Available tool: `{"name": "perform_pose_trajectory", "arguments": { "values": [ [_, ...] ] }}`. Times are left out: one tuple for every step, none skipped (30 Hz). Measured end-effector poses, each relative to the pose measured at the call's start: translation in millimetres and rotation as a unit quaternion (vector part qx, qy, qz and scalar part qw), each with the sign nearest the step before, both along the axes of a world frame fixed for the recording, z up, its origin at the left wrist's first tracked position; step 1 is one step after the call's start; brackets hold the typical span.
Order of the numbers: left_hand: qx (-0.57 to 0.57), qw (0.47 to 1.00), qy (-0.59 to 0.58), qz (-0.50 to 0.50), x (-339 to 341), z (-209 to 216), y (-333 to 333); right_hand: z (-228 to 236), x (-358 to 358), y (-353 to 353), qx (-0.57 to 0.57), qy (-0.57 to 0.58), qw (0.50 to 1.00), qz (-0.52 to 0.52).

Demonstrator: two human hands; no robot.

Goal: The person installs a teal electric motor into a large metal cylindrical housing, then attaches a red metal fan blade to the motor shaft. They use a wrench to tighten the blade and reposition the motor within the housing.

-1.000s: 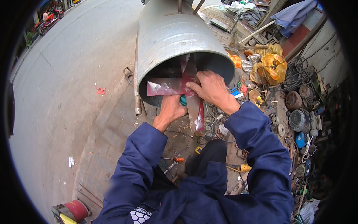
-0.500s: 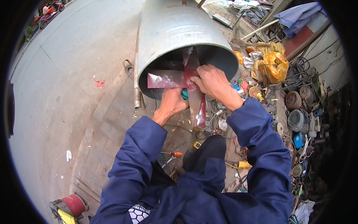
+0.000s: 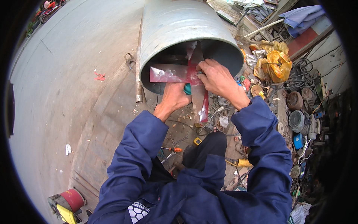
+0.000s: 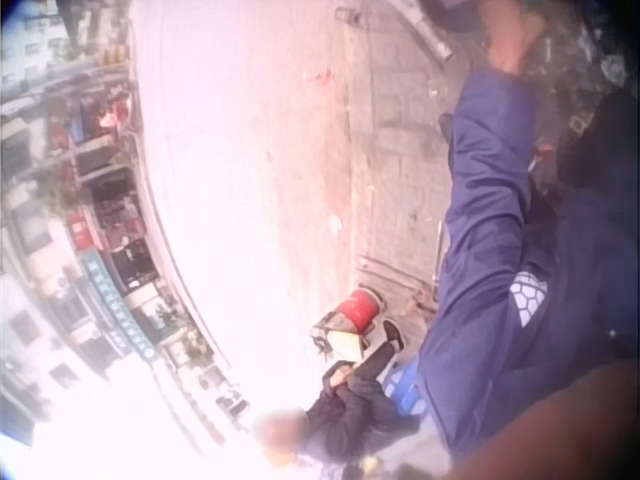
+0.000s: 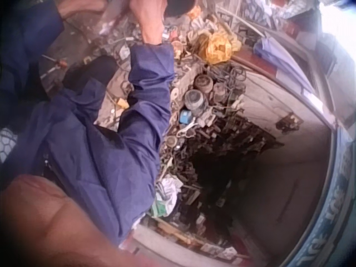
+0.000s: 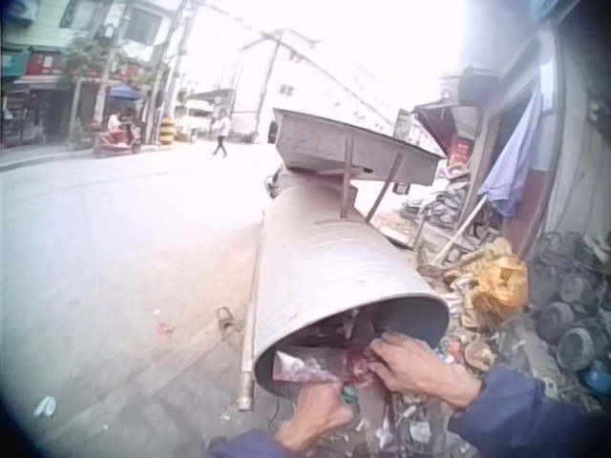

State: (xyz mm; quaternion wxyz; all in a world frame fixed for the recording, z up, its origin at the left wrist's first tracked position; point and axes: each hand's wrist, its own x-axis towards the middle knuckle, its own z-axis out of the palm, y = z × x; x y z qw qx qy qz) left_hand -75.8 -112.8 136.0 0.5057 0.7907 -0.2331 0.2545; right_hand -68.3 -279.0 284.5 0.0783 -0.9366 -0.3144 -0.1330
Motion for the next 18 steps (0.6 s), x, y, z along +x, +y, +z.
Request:
{"name": "perform_pose_trajectory", "arguments": {
  "values": [
    [-0.001, 1.0, -0.003, 0.001, 0.5, 0.3, 0.3, 0.5, 1.0, 0.4, -0.02, -0.004, 1.0, -0.003],
    [-0.001, 1.0, -0.005, -0.001, 0.6, 0.7, 0.2, 1.1, 2.2, 0.8, -0.044, 0.006, 0.998, -0.034],
    [-0.009, 1.0, -0.009, -0.004, 0.5, 1.4, -0.1, 1.7, 3.1, 0.9, -0.076, 0.026, 0.994, -0.072],
    [-0.018, 1.0, -0.013, -0.004, 0.2, 2.1, -0.3, 2.2, 3.6, 0.8, -0.087, 0.048, 0.989, -0.106],
    [-0.028, 0.999, -0.018, -0.003, -0.3, 2.7, -0.1, 2.9, 4.1, 0.7, -0.106, 0.08, 0.98, -0.146],
    [-0.019, 1.0, -0.013, -0.002, -0.8, 3.3, 0.0, 3.1, 4.9, 0.9, -0.123, 0.093, 0.975, -0.162],
    [-0.011, 1.0, -0.006, 0.002, -1.6, 3.6, 0.3, 2.8, 4.9, 1.2, -0.076, 0.083, 0.986, -0.119],
    [-0.007, 1.0, -0.007, 0.007, -3.1, 3.4, 0.9, 2.6, 3.8, 0.7, -0.024, 0.058, 0.996, -0.056],
    [-0.005, 1.0, 0.001, 0.004, -4.0, 3.1, 1.3, 1.9, 2.5, 0.6, 0.018, 0.047, 0.999, -0.015],
    [-0.007, 1.0, -0.001, 0.003, -3.3, 3.1, 1.5, 2.1, 3.3, 0.8, -0.03, 0.034, 0.999, -0.006],
    [-0.008, 1.0, -0.003, 0.0, -2.7, 3.1, 1.4, 1.3, 3.9, 1.8, -0.043, 0.024, 0.999, -0.007],
    [-0.012, 1.0, -0.007, -0.004, -3.0, 2.5, 1.5, 0.6, 4.9, 3.2, -0.073, 0.029, 0.996, -0.041],
    [-0.019, 1.0, -0.007, -0.008, -2.6, 2.4, 0.9, 0.1, 5.7, 4.6, -0.113, 0.041, 0.989, -0.086],
    [-0.027, 1.0, -0.009, -0.01, -1.5, 2.6, 0.6, 0.4, 6.0, 5.4, -0.122, 0.066, 0.982, -0.127],
    [-0.031, 0.999, -0.011, -0.013, -0.8, 2.8, 0.6, 0.8, 6.3, 6.2, -0.139, 0.097, 0.97, -0.175],
    [-0.027, 0.999, -0.02, -0.004, -0.4, 3.2, 1.1, 1.0, 6.8, 7.7, -0.145, 0.105, 0.965, -0.192],
    [-0.021, 0.999, -0.026, 0.003, -0.6, 3.7, 1.3, 1.1, 6.7, 8.9, -0.105, 0.088, 0.979, -0.148],
    [-0.01, 1.0, -0.023, 0.006, -1.7, 3.8, 2.5, 1.4, 4.8, 8.9, -0.054, 0.051, 0.994, -0.076]
  ]
}}
